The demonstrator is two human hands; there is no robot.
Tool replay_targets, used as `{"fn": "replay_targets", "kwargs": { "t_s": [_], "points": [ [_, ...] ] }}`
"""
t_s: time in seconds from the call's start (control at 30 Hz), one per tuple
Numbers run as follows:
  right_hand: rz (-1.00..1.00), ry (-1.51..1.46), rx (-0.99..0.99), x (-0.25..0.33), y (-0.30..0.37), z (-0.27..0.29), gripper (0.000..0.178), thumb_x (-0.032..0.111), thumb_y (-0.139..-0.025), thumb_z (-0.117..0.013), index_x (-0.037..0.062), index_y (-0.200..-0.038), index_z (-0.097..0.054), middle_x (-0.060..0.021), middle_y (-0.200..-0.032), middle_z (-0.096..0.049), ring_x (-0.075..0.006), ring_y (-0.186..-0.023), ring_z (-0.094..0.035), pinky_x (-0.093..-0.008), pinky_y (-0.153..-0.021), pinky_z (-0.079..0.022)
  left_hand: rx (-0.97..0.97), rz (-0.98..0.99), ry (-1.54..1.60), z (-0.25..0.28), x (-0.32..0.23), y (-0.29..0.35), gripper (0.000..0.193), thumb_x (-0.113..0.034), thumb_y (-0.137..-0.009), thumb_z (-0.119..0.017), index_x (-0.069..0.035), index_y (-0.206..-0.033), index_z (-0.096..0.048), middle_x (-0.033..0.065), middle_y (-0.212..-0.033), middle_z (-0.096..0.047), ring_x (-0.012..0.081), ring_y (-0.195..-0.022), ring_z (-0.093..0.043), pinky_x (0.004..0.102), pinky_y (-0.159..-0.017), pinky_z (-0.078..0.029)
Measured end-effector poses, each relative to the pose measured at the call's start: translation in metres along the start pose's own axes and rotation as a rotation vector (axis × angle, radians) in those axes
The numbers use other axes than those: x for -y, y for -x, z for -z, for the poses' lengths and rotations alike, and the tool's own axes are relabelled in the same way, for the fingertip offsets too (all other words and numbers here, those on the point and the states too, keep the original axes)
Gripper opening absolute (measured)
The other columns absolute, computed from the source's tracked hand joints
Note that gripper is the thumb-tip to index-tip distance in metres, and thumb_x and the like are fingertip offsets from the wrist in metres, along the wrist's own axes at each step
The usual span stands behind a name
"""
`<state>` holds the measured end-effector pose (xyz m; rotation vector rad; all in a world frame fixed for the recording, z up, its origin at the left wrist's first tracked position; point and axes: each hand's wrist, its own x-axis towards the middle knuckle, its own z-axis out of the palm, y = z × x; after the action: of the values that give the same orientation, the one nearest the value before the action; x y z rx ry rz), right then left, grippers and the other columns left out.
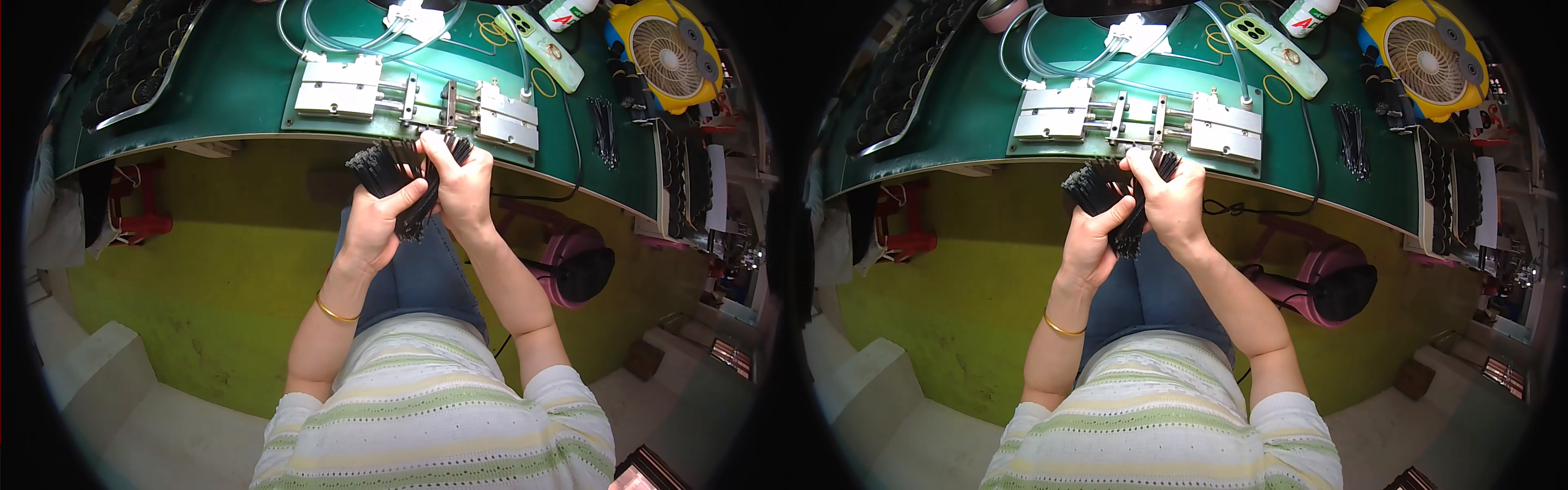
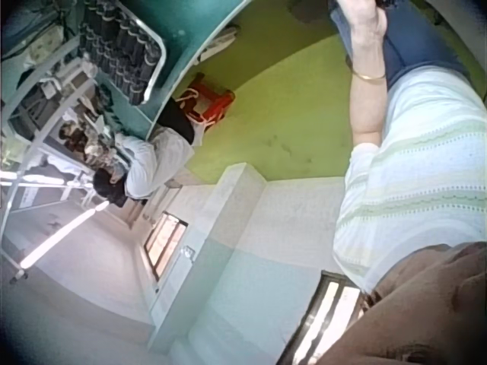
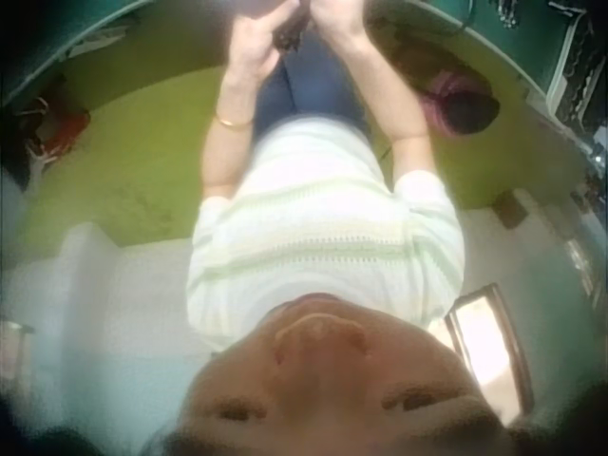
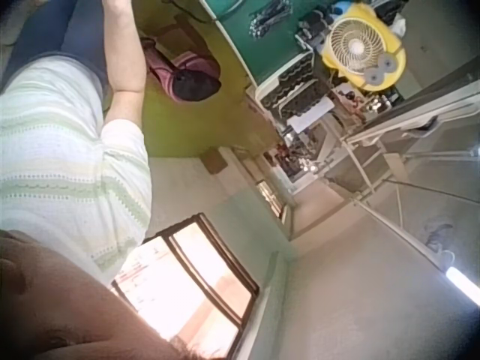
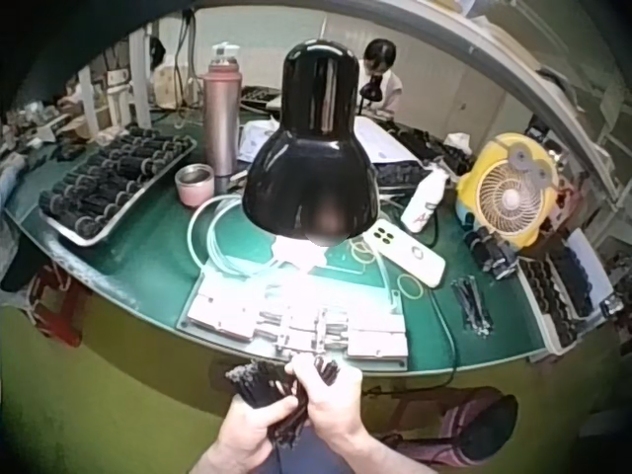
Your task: Bundling and organizing small black electronic components at a workstation.
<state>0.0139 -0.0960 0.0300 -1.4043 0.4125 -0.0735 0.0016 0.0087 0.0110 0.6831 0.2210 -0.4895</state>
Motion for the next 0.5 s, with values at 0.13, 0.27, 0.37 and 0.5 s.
{"fn": "replay_targets", "kwargs": {
  "t_s": [0.13,0.27,0.37,0.5],
  "points": [
    [0.093,0.043,0.029,0.000,0.001,0.002,0.018,0.013,-0.082,-0.057,0.0002,-0.071,-0.062,-0.0009,-0.056,-0.055,-0.0048,-0.044,-0.047,-0.0198,-0.037,-0.035,0.014,0.012,-0.012,0.003,-0.001,-0.001,0.007,0.001,-0.078,-0.058,0.002,-0.084,-0.056,0.0074,-0.076,-0.058,0.0153,-0.063,-0.058,0.0267,-0.058,-0.050],
    [0.132,0.057,0.062,0.005,0.006,0.001,0.019,0.014,-0.083,-0.057,0.0000,-0.072,-0.062,-0.0006,-0.056,-0.055,-0.0040,-0.043,-0.047,-0.0196,-0.036,-0.034,0.037,-0.020,-0.059,0.002,-0.003,0.001,0.007,0.000,-0.078,-0.058,0.002,-0.085,-0.056,0.0074,-0.076,-0.058,0.0155,-0.064,-0.058,0.0268,-0.057,-0.050],
    [0.127,0.041,0.061,0.007,0.010,0.000,0.019,0.015,-0.083,-0.056,-0.0003,-0.073,-0.063,-0.0006,-0.055,-0.055,-0.0038,-0.042,-0.046,-0.0195,-0.036,-0.033,0.034,-0.035,-0.080,0.002,-0.003,0.002,0.008,-0.001,-0.078,-0.058,0.002,-0.085,-0.056,0.0073,-0.075,-0.058,0.0154,-0.063,-0.058,0.0267,-0.055,-0.050],
    [0.113,0.017,0.044,0.007,0.011,-0.002,0.019,0.015,-0.083,-0.056,-0.0008,-0.075,-0.063,-0.0007,-0.055,-0.055,-0.0039,-0.041,-0.045,-0.0195,-0.034,-0.032,-0.001,-0.034,-0.099,0.002,-0.003,0.002,0.008,-0.001,-0.078,-0.058,0.001,-0.085,-0.056,0.0072,-0.075,-0.059,0.0149,-0.062,-0.058,0.0262,-0.053,-0.049]
  ]
}}
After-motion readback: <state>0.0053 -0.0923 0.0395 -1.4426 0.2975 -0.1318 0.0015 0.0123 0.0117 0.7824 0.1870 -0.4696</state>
